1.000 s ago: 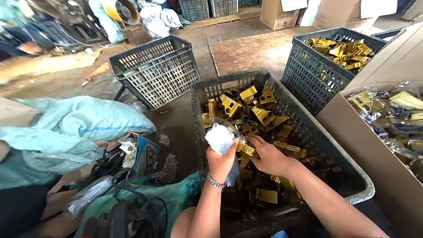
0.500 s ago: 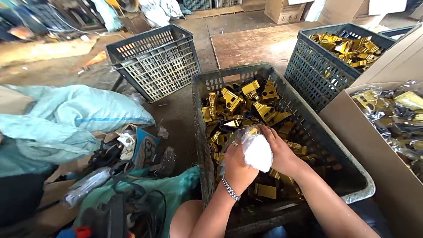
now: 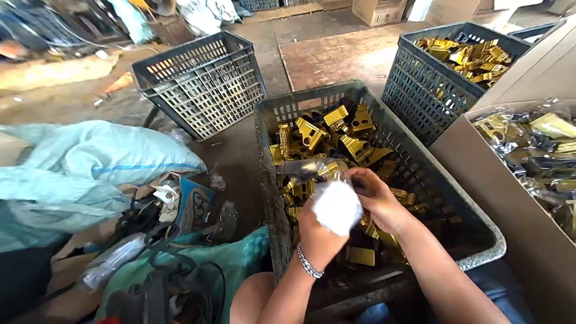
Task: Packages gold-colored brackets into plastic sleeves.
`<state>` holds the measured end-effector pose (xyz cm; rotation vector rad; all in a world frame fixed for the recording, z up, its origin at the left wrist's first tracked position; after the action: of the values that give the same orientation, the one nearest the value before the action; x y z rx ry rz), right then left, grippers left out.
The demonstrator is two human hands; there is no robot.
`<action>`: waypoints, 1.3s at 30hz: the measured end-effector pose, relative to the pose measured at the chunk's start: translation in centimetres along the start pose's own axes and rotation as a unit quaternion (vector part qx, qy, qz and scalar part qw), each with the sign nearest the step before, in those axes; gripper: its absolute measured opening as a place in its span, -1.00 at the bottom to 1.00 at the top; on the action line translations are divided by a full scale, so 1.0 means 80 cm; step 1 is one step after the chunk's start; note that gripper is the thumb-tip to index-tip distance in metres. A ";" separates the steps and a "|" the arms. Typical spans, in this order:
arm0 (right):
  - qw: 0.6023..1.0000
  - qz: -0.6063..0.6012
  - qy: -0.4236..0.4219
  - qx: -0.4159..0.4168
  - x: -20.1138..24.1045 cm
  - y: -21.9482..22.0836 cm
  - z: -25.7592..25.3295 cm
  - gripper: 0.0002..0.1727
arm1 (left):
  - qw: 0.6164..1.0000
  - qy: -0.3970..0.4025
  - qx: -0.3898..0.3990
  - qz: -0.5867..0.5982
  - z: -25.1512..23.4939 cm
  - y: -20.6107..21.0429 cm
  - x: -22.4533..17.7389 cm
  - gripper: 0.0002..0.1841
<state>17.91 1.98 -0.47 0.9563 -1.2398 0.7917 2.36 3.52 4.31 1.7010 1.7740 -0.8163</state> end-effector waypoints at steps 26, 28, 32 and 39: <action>0.891 0.282 -0.355 0.014 0.059 0.056 0.036 -0.75 | 0.983 -0.069 -0.163 0.056 -0.025 -0.026 0.058 -0.58; 0.956 0.214 -0.197 0.047 0.031 0.036 0.014 -0.44 | 0.964 -0.206 -0.110 0.126 -0.017 -0.010 0.065 -0.65; 0.987 0.040 -0.142 -0.065 0.029 -0.039 -0.003 -0.65 | 0.905 -0.371 0.019 0.208 -0.007 0.016 0.062 -0.52; 0.984 -0.136 -0.023 -0.111 0.034 -0.093 -0.014 -0.51 | 0.975 -0.210 0.033 0.056 -0.008 0.007 0.065 -0.33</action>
<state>25.52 -0.05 1.00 0.9396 -1.1775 0.4097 2.70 7.48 0.86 1.5141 1.3662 -1.1018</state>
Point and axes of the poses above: each hand's wrist, its own z-axis away from the middle knuckle, its own y-axis out of the palm, x = y × z, the point moved 9 cm from there along -z, towards the middle knuckle, and after that the axes turned 11 degrees about -x, right-handed, at the moved point
